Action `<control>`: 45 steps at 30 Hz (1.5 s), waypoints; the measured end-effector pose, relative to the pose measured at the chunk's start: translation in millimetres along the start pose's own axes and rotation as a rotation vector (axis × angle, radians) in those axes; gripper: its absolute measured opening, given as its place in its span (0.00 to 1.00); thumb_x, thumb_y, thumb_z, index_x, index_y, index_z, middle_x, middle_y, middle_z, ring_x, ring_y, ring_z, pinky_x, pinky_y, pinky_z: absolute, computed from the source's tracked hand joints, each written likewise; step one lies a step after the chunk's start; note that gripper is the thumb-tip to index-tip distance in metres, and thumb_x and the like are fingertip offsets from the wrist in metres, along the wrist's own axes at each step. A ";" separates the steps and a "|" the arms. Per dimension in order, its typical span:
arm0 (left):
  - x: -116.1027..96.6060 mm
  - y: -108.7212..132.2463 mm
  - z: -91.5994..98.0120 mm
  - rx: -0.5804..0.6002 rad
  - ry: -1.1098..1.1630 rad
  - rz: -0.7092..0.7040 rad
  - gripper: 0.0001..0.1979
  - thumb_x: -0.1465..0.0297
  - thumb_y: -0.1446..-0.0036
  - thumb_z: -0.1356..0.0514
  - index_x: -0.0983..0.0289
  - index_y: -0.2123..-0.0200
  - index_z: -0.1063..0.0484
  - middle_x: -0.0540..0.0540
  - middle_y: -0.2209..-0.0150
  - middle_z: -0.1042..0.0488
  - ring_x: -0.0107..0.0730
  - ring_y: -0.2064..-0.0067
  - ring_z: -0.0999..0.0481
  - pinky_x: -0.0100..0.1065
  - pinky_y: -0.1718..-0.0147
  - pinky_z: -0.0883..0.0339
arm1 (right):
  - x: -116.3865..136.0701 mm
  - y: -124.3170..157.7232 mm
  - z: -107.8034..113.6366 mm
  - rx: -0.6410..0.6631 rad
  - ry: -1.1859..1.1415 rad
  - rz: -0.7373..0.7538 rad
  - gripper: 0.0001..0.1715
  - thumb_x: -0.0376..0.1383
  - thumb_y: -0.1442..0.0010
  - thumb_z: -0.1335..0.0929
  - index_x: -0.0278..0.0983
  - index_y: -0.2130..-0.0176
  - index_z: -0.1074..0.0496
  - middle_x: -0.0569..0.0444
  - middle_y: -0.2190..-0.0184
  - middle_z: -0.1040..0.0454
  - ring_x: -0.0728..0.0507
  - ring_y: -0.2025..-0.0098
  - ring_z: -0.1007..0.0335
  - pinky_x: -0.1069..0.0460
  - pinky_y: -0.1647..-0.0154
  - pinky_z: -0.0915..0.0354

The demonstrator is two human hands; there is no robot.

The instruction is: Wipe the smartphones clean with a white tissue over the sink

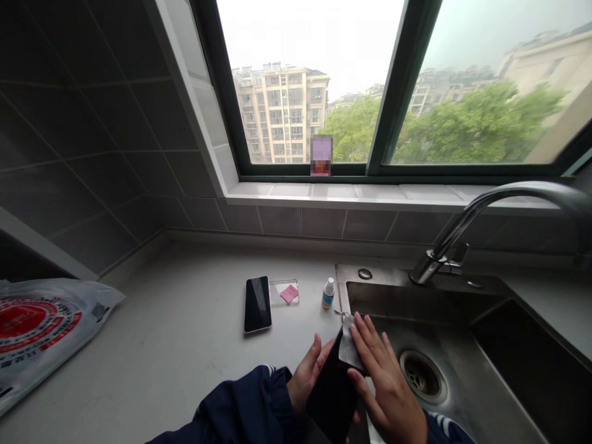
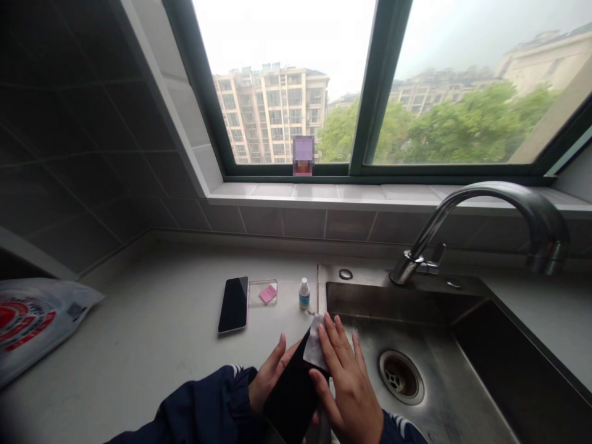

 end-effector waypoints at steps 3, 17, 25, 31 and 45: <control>-2.2 -2.2 -0.6 -0.006 -0.005 -0.027 0.34 0.47 0.37 0.59 0.60 0.35 0.43 0.64 0.45 0.28 0.45 0.58 0.21 0.42 0.60 0.30 | 0.9 1.5 -1.4 0.014 0.001 0.023 0.37 0.42 0.31 0.42 0.36 0.30 0.59 0.43 0.30 0.55 0.31 0.29 0.61 0.29 0.37 0.51; -4.3 -8.5 24.2 -0.325 0.217 -0.076 0.38 0.44 0.42 0.52 0.68 0.41 0.35 0.64 0.59 0.21 0.44 0.59 0.21 0.43 0.54 0.31 | 43.0 1.6 3.8 0.054 0.050 0.607 0.40 0.55 0.36 0.37 0.31 0.36 0.40 0.44 0.36 0.40 0.34 0.32 0.52 0.33 0.33 0.79; -7.3 -1.0 18.7 -0.343 0.197 -0.007 0.45 0.39 0.45 0.55 0.68 0.37 0.42 0.68 0.58 0.21 0.46 0.59 0.20 0.44 0.59 0.29 | 52.9 2.4 10.1 0.003 0.007 0.759 0.19 0.35 0.28 0.41 0.35 0.43 0.31 0.50 0.38 0.36 0.38 0.34 0.46 0.31 0.33 0.72; -6.5 -1.4 23.7 -0.320 0.178 -0.025 0.47 0.38 0.46 0.54 0.70 0.37 0.42 0.69 0.57 0.22 0.45 0.59 0.20 0.42 0.58 0.29 | 54.7 1.1 13.9 0.022 -0.027 0.776 0.18 0.36 0.29 0.41 0.35 0.45 0.29 0.52 0.40 0.34 0.39 0.34 0.45 0.34 0.32 0.68; -2.2 0.1 21.4 -0.472 0.271 0.002 0.48 0.39 0.47 0.50 0.62 0.32 0.57 0.62 0.62 0.21 0.42 0.61 0.19 0.39 0.62 0.28 | 49.3 3.6 -1.2 0.034 0.093 0.712 0.25 0.39 0.27 0.44 0.33 0.36 0.40 0.51 0.35 0.41 0.38 0.31 0.51 0.32 0.34 0.82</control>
Point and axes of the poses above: each hand's wrist, its own y-axis away from the middle knuckle, its own z-axis out of the back of the hand, x = y × z, the point moved 4 cm from there along -y, towards the middle knuckle
